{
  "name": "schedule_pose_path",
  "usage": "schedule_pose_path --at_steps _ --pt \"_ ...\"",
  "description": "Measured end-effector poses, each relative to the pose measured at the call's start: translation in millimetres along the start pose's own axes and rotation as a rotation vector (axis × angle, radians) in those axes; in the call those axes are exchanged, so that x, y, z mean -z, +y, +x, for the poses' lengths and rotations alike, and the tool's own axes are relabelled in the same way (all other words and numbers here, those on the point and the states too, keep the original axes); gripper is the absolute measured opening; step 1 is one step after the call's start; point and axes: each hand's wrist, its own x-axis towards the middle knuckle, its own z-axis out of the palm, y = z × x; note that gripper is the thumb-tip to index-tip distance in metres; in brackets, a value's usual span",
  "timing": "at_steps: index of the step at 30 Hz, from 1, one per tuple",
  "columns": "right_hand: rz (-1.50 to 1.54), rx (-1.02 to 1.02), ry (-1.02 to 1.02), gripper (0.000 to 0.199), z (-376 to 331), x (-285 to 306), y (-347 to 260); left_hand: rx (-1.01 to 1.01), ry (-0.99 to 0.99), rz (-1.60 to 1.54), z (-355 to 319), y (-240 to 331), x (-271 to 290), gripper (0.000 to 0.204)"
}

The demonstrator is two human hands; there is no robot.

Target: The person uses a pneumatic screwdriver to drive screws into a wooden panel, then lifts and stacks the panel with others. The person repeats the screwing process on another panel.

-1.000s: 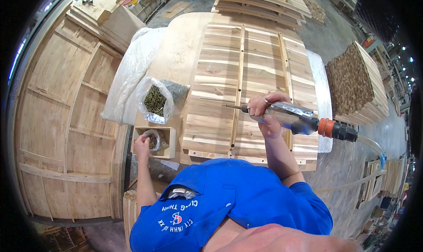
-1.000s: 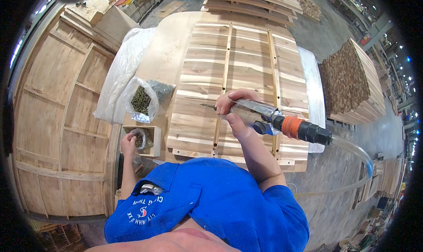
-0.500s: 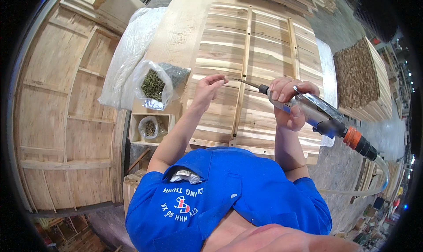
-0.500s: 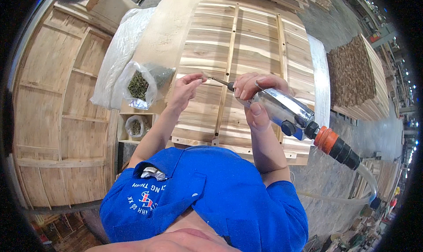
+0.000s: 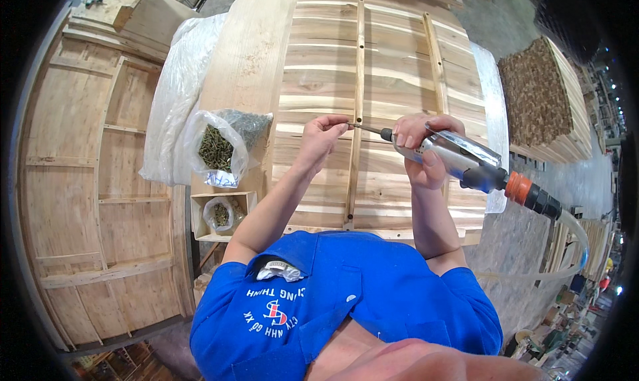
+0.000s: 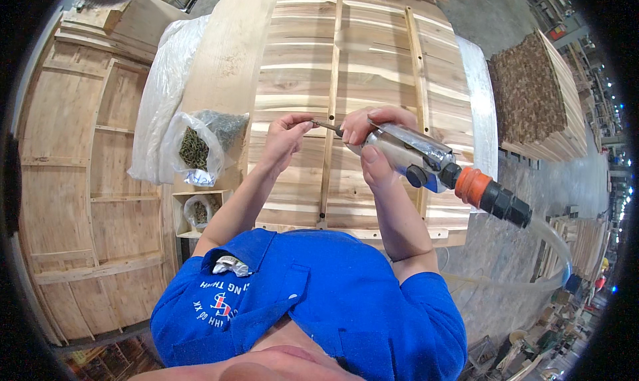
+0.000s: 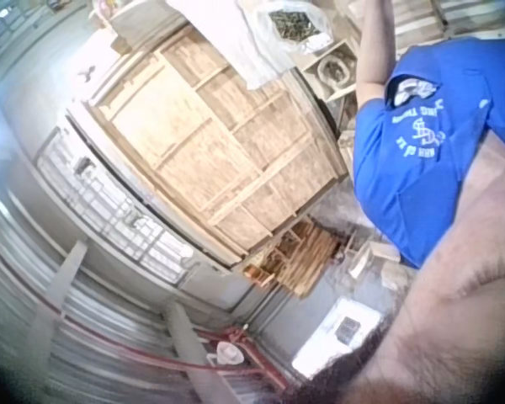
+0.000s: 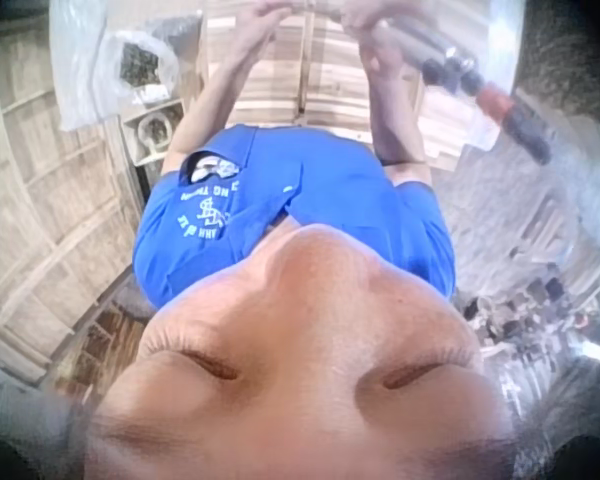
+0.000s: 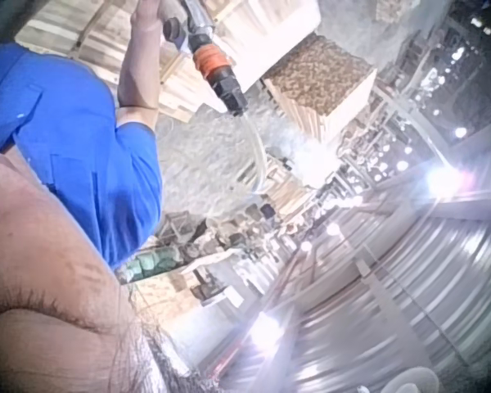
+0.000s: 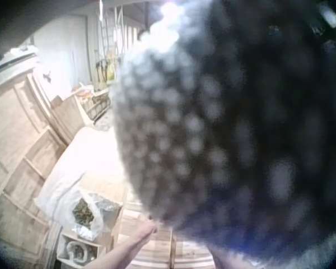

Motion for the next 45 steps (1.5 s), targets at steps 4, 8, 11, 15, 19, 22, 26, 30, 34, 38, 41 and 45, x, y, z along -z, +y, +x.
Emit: schedule_pose_path --at_steps 4,8,11,15,19,22,26,30,34,38,41,45 --pt "0.007 -0.052 -0.025 0.042 3 8 22 0.030 0.009 -0.016 12 -4 4 0.018" --pt "-0.018 -0.144 0.031 0.042 6 14 46 0.047 -0.026 -0.058 26 -11 3 0.021" --pt "-0.082 -0.189 0.043 0.041 20 27 70 0.078 -0.082 -0.125 47 -10 -5 0.029" --pt "-0.229 -0.184 0.007 0.039 65 52 107 0.177 -0.181 -0.169 105 12 -14 0.040" --pt "-0.299 -0.163 0.058 0.032 124 70 152 0.168 -0.266 -0.145 182 30 -20 0.045" --pt "-0.338 -0.125 0.104 0.024 152 80 190 0.178 -0.271 -0.117 222 34 -20 0.047" --pt "-0.409 -0.161 0.084 0.023 168 97 220 0.215 -0.264 -0.070 250 36 -22 0.048" --pt "-0.410 -0.295 0.097 0.023 174 100 239 0.246 -0.235 -0.068 262 26 -14 0.050" --pt "-0.465 -0.277 0.128 0.018 173 113 264 0.249 -0.157 -0.059 266 15 -14 0.047" --pt "-0.533 -0.295 0.136 0.020 175 117 276 0.296 -0.098 -0.485 263 4 -1 0.035" --pt "-0.529 -0.315 0.151 0.020 174 117 278 0.348 0.031 -0.752 254 -7 8 0.025" --pt "-0.516 -0.344 0.156 0.019 175 117 277 0.312 0.028 -0.823 238 -23 15 0.017"
